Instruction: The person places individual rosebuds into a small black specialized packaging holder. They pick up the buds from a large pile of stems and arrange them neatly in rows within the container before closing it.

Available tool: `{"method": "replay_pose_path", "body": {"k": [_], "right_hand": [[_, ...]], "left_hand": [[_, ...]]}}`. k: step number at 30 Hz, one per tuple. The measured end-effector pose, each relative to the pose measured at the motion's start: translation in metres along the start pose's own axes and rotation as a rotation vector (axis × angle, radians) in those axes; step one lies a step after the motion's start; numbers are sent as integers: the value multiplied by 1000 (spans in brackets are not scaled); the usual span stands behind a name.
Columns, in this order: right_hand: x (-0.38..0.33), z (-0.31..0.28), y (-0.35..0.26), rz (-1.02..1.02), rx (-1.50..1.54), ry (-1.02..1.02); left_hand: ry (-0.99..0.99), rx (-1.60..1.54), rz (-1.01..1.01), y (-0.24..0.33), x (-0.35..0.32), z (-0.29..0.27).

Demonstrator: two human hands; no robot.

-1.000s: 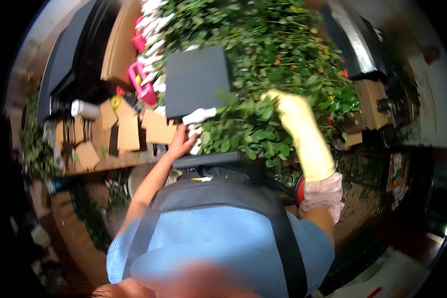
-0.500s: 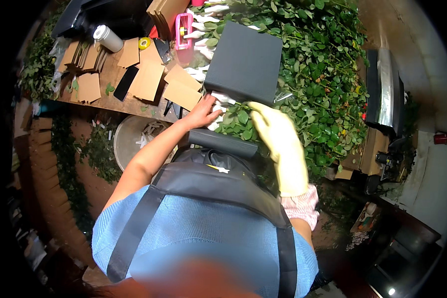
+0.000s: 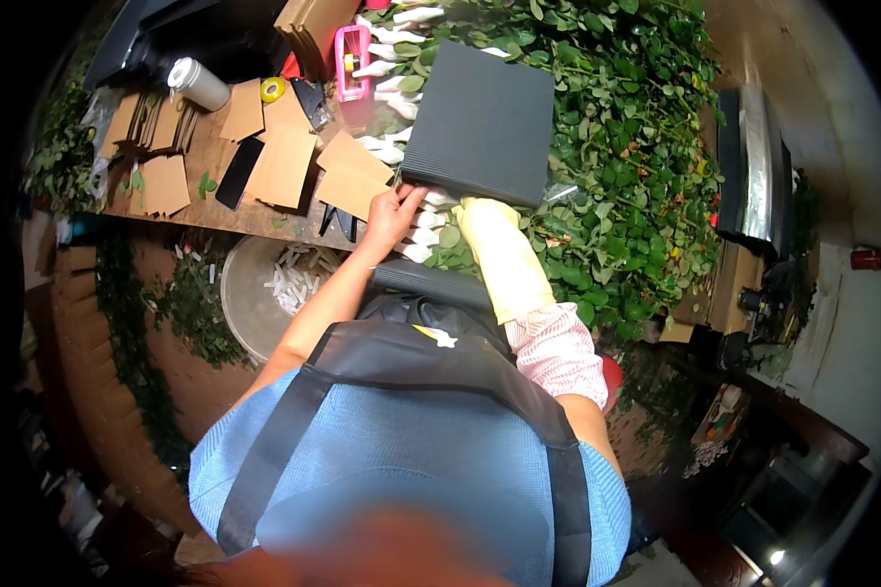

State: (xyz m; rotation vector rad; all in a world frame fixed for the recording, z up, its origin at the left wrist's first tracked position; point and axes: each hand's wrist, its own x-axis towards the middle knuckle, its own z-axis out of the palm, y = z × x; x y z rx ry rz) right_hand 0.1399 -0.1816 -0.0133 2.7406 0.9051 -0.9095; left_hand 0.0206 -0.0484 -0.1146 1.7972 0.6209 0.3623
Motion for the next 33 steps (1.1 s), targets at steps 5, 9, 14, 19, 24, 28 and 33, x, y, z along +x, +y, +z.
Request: {"method": "replay_pose_path", "body": {"k": [5, 9, 14, 19, 24, 28, 33], "right_hand": [[2, 1, 2, -22, 3, -21], [-3, 3, 11, -16, 34, -50], [7, 7, 1, -65, -23, -39], [19, 11, -4, -81, -81, -17], [18, 8, -3, -70, -59, -54], [12, 4, -2, -72, -23, -98], [2, -11, 5, -117, 46, -172]], "left_hand": [[262, -311, -130, -17, -4, 4], [533, -596, -81, -2, 12, -35], [-81, 177, -196, -14, 11, -30], [-118, 124, -180, -5, 8, -13], [23, -41, -145, -21, -2, 0], [419, -306, -262, -22, -5, -9], [136, -163, -56, -33, 1, -81]]}}
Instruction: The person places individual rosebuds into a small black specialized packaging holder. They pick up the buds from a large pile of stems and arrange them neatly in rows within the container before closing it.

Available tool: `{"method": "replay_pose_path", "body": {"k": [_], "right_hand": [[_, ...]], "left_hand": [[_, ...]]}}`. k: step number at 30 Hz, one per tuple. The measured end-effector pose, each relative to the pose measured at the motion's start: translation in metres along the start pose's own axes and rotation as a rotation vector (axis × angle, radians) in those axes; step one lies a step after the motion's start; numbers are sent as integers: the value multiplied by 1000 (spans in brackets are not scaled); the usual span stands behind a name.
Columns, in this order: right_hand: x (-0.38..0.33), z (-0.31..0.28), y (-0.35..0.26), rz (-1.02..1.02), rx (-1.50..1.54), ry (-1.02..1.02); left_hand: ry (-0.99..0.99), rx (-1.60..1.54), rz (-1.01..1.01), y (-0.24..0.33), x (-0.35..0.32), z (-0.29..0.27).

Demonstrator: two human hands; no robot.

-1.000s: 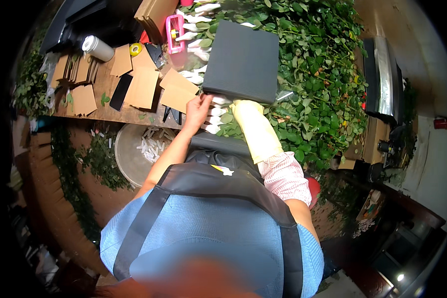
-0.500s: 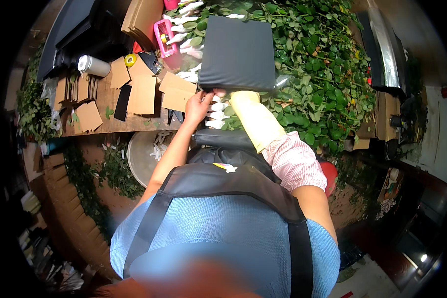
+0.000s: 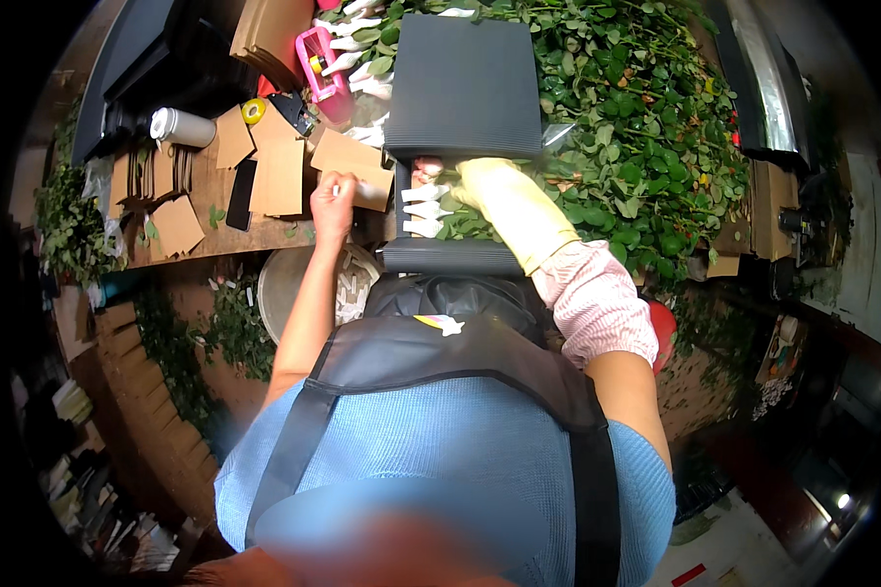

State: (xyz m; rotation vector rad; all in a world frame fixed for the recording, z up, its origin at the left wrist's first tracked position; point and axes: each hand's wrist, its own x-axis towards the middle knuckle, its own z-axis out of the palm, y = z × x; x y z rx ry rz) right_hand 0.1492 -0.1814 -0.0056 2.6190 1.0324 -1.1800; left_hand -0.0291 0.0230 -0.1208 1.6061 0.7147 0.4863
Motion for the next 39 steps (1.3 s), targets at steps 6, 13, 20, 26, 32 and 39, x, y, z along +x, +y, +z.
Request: {"method": "replay_pose_path", "body": {"k": [6, 13, 20, 26, 32, 39], "right_hand": [[20, 26, -7, 33, -174, 141], [22, 23, -9, 39, -175, 75], [-35, 1, -17, 23, 57, 195], [-16, 15, -23, -75, -322, -182], [7, 38, -30, -61, -264, -74], [-6, 30, -24, -57, -258, -71]], "left_hand": [[-447, 666, 16, 35, -19, 45], [-235, 334, -46, 12, -24, 38], [-314, 404, -158, 8, -18, -36], [-493, 582, -62, 42, -28, 26], [-403, 338, -73, 3, -41, 44], [84, 14, -28, 21, -39, 3]]}}
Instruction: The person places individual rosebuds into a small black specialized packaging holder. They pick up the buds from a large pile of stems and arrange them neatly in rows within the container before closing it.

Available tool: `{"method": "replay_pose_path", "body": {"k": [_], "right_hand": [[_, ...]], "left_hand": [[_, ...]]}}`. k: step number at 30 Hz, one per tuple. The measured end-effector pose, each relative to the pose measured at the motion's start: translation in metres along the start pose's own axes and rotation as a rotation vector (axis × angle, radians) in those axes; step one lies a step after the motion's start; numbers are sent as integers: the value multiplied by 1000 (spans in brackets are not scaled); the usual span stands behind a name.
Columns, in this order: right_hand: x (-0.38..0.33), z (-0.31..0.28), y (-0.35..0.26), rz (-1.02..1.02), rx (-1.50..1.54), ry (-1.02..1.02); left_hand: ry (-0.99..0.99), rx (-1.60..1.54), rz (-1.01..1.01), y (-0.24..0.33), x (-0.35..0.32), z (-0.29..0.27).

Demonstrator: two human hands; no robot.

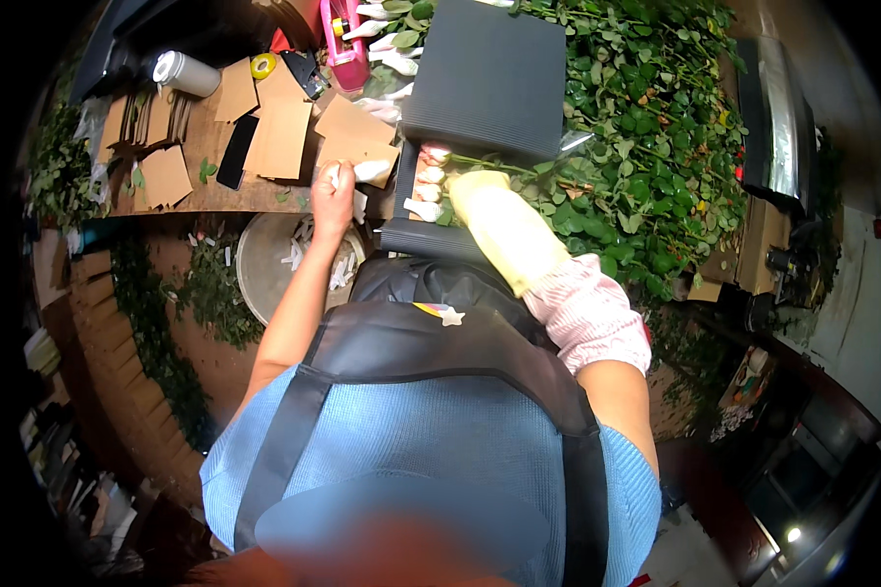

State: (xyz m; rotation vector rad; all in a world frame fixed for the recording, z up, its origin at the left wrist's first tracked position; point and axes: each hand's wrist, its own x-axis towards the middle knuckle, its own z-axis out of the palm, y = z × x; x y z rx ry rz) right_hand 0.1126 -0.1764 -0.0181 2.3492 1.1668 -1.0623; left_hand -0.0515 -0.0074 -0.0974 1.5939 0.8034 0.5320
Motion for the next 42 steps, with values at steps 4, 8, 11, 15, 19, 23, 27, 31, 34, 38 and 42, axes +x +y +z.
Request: {"method": "replay_pose_path", "body": {"k": [4, 8, 11, 15, 19, 23, 27, 31, 34, 38, 42], "right_hand": [[-44, -24, -2, -118, 122, 102], [-34, -16, -6, -191, 45, -32], [13, 35, 11, -135, 190, -58], [-3, -6, -14, -138, -95, -173], [-12, -15, -19, -86, 33, -164], [20, 28, -2, -61, 219, -200], [3, -9, -22, -199, -196, -255], [14, -5, -33, -219, -321, -338], [16, -11, -41, -245, -415, -426], [15, -28, -46, -263, -459, -546], [-4, -24, -16, -175, -147, -261]], "left_hand": [[-393, 460, -104, 10, 1, -12], [-836, 500, -161, 3, 8, 18], [-760, 141, -285, -13, 7, 28], [-605, -89, -384, -10, -12, 30], [-321, -391, -544, 8, -33, 30], [-13, -684, -688, -24, -46, 25], [56, -403, -635, -31, -35, -79], [-315, 1492, 116, -37, -48, -153], [-500, 951, -5, -1, -16, -99], [-578, 361, 132, 5, 3, 6], [-737, 412, 182, -13, 13, 25]]}}
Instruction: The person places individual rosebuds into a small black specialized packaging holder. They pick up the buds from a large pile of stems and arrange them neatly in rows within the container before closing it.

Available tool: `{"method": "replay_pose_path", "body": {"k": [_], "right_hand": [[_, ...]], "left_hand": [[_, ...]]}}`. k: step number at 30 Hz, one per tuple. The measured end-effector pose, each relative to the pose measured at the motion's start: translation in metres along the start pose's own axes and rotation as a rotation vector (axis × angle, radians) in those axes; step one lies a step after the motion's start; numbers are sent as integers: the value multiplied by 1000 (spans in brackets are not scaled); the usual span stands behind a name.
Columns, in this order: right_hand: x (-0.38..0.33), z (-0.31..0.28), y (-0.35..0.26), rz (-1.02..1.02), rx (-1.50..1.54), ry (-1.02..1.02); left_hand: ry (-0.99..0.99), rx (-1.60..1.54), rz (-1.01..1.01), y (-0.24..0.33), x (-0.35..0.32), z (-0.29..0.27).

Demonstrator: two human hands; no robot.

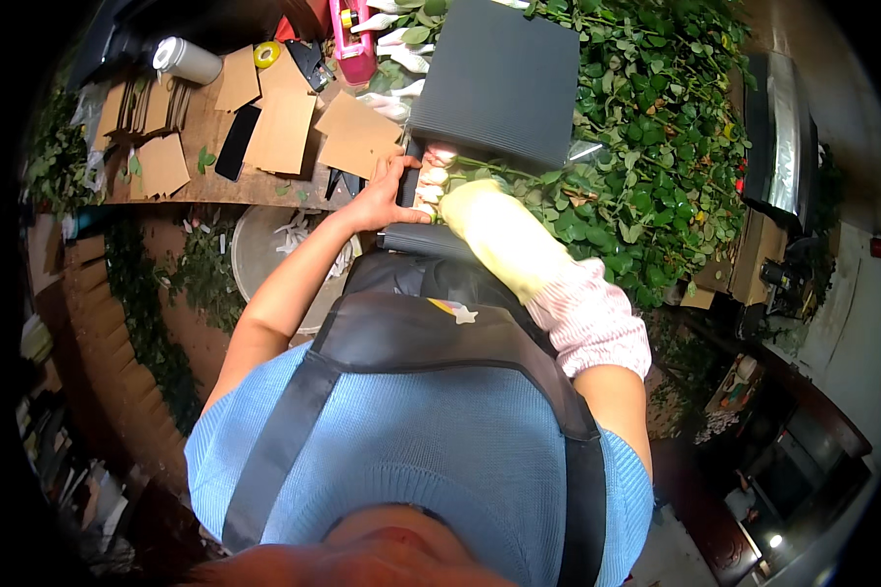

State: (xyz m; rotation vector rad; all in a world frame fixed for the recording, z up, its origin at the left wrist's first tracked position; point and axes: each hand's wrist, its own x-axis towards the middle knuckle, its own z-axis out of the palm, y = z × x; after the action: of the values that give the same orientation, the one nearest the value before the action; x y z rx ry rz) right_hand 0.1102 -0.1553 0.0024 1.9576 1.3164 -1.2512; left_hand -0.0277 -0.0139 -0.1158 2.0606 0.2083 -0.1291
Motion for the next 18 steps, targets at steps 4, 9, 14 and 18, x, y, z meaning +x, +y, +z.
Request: {"method": "replay_pose_path", "body": {"k": [4, 9, 14, 18], "right_hand": [[-22, 8, 11, 85, 298, 344], [6, 27, 6, 252, 781, 342], [7, 11, -2, 206, 510, 290], [-5, 6, -4, 270, 641, 278]], "left_hand": [[-53, 13, -3, -5, -5, 1], [-74, 73, 37, -6, 0, -1], [-110, 84, 44, -9, 6, -2], [-45, -29, -5, -16, 17, 5]]}}
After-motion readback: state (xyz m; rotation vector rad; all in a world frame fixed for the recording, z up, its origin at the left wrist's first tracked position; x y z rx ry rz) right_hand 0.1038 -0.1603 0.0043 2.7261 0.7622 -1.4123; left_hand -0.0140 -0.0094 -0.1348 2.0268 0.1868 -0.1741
